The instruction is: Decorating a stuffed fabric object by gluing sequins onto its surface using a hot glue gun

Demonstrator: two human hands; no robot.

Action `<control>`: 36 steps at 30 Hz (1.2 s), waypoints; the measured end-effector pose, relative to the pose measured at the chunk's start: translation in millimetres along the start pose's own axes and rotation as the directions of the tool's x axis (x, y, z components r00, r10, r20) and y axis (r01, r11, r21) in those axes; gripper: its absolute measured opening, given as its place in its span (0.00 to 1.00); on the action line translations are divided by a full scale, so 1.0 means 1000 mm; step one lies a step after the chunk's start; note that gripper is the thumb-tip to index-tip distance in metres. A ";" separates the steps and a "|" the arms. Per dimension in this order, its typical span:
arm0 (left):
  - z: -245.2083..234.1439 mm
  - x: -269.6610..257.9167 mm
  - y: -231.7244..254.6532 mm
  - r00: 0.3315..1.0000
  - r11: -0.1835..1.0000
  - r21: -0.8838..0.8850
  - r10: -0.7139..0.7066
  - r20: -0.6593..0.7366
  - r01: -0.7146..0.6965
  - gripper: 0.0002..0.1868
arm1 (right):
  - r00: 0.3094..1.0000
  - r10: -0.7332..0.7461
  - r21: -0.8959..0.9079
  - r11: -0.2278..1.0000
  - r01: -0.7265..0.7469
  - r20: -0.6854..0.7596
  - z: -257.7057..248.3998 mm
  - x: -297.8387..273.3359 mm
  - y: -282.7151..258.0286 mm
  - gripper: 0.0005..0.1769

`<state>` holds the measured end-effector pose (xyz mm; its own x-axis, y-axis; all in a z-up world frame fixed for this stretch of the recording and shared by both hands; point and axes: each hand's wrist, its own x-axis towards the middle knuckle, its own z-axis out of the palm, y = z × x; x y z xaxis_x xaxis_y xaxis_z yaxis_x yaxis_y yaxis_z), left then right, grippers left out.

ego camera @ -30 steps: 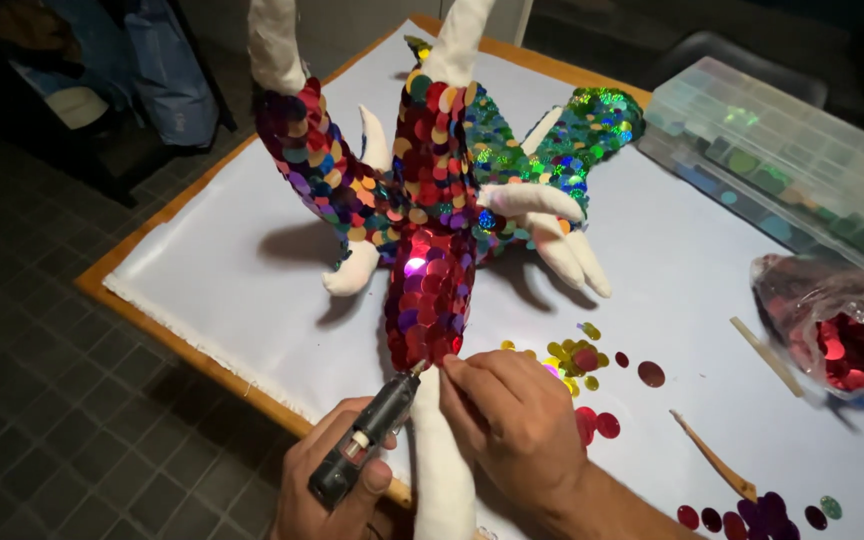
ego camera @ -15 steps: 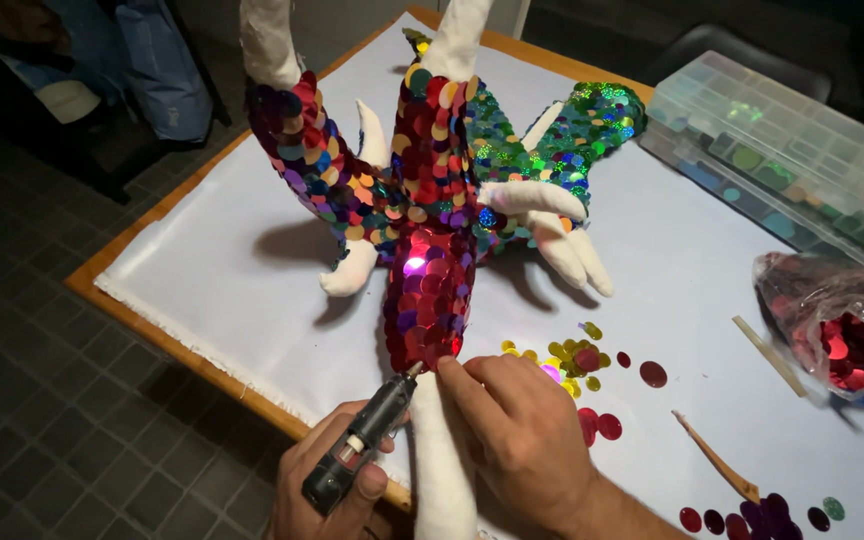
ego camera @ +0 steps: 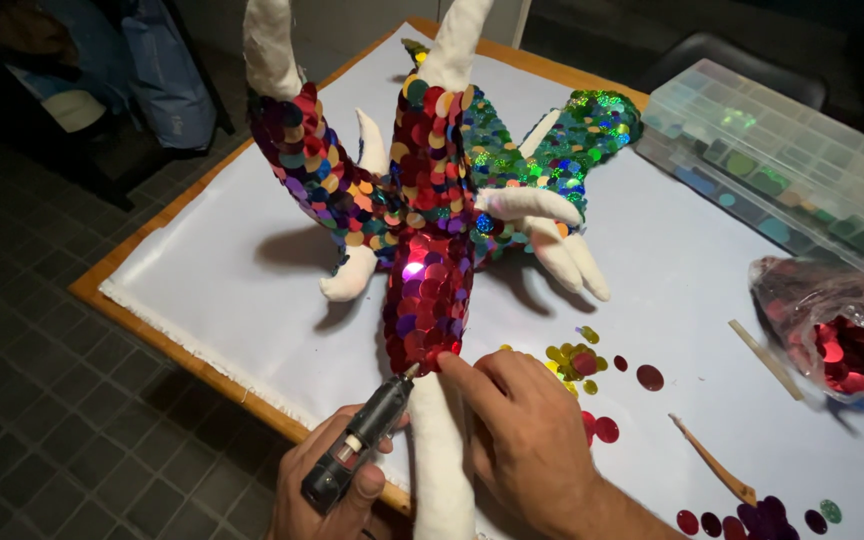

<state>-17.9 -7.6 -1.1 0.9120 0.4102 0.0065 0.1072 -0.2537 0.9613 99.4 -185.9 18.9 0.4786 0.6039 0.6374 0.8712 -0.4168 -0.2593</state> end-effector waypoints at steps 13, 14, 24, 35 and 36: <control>-0.004 -0.002 -0.008 0.893 0.891 -0.062 0.450 -0.009 -0.450 0.32 | 0.966 0.176 -0.005 0.984 -0.180 -0.189 -0.108 0.026 0.044 0.19; -0.002 -0.006 0.000 0.884 0.885 -0.028 0.461 -0.076 -0.464 0.35 | 0.960 0.263 -0.055 0.962 -0.269 -0.092 -0.117 0.023 0.053 0.15; -0.012 -0.028 0.005 0.988 0.972 0.190 0.149 -0.049 -0.137 0.32 | 0.248 0.574 -0.494 0.809 -0.319 0.780 -0.108 0.018 0.068 0.19; 0.006 -0.031 0.019 0.919 0.932 0.038 0.363 -0.156 -0.361 0.37 | 0.296 0.623 -0.541 0.779 -0.317 0.724 -0.107 0.012 0.063 0.16; 0.003 -0.028 0.015 0.896 0.904 0.112 0.424 -0.132 -0.412 0.38 | 0.334 0.603 -0.523 0.796 -0.303 0.724 -0.106 0.015 0.065 0.19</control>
<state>-41.0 -25.4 12.2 0.8103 0.3753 0.4501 -0.2342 -0.4967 0.8357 151.9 -275.9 89.0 0.7643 0.4426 -0.4691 0.4918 -0.8705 -0.0201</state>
